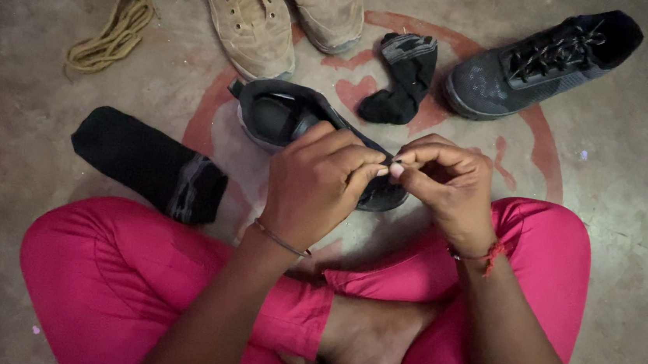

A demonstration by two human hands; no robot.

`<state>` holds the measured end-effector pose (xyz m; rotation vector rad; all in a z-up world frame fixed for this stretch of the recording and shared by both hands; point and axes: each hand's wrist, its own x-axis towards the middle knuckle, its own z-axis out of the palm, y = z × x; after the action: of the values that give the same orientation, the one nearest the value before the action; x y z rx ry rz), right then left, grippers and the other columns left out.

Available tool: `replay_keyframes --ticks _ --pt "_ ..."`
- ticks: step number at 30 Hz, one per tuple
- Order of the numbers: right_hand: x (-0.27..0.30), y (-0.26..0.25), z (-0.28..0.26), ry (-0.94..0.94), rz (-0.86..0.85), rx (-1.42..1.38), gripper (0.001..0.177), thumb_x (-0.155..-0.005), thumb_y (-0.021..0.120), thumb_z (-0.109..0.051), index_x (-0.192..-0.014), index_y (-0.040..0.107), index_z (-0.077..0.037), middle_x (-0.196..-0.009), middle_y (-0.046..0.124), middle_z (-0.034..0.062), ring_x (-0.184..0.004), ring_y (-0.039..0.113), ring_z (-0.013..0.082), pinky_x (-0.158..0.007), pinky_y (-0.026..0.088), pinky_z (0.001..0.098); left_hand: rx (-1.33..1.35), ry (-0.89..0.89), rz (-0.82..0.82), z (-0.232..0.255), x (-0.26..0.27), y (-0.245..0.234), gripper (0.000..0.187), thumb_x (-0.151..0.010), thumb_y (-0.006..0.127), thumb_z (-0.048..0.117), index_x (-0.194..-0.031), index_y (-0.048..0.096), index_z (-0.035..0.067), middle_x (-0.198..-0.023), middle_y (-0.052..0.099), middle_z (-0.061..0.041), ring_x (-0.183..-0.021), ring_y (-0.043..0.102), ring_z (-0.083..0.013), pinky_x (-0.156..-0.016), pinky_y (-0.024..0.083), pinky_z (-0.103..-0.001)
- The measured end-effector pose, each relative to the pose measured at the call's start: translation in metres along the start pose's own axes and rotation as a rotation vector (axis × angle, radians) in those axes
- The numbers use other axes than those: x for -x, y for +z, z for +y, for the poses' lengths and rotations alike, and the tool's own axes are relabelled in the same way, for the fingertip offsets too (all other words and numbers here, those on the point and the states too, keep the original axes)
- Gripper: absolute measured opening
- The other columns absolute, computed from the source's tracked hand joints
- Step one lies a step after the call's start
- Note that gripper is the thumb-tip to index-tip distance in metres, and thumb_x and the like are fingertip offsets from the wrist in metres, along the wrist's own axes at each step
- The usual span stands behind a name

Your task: The person sits on the floor and threads a black-and-white shoelace through the eyelets of a dark sneaker, then ties the laces into a knot.

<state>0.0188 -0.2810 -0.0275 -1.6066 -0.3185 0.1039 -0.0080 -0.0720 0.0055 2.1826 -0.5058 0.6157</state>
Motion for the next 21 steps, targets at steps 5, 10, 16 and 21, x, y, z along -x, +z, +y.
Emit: replay_keyframes --ticks 5,10,16,21 --pt "0.003 0.001 -0.009 -0.043 0.012 0.210 0.002 -0.093 0.074 0.001 -0.094 0.075 0.002 -0.094 0.072 0.0046 -0.085 0.066 0.0094 -0.076 0.053 0.0236 -0.016 0.007 0.004 -0.002 0.000 -0.001 0.010 -0.087 0.081 0.016 -0.094 0.074 0.012 -0.088 0.069 -0.002 -0.085 0.065 -0.0249 -0.073 0.053 -0.038" --pt "0.004 0.007 -0.008 -0.005 0.032 0.190 0.011 -0.101 0.066 -0.003 -0.095 0.073 0.002 -0.092 0.071 0.0044 -0.085 0.066 0.0089 -0.077 0.053 0.0237 -0.034 0.015 -0.002 -0.002 0.000 0.000 0.010 -0.087 0.080 0.017 -0.093 0.074 0.012 -0.088 0.068 -0.001 -0.086 0.065 -0.0244 -0.073 0.053 -0.039" --pt "0.003 0.008 -0.009 -0.039 -0.001 0.215 0.007 -0.100 0.068 -0.002 -0.098 0.073 0.002 -0.095 0.070 0.0048 -0.088 0.064 0.0099 -0.079 0.052 0.0244 -0.046 0.006 0.003 -0.002 0.001 0.001 0.011 -0.087 0.081 0.019 -0.092 0.074 0.013 -0.087 0.067 -0.001 -0.084 0.064 -0.0245 -0.071 0.052 -0.039" --pt "0.005 0.005 -0.015 -0.097 -0.030 0.273 0.009 -0.093 0.075 0.000 -0.103 0.076 0.001 -0.101 0.072 0.0056 -0.094 0.066 0.0121 -0.083 0.052 0.0255 -0.064 0.042 -0.022 -0.001 0.001 -0.002 0.009 -0.087 0.079 0.014 -0.094 0.074 0.012 -0.089 0.066 -0.002 -0.087 0.063 -0.0247 -0.075 0.052 -0.039"
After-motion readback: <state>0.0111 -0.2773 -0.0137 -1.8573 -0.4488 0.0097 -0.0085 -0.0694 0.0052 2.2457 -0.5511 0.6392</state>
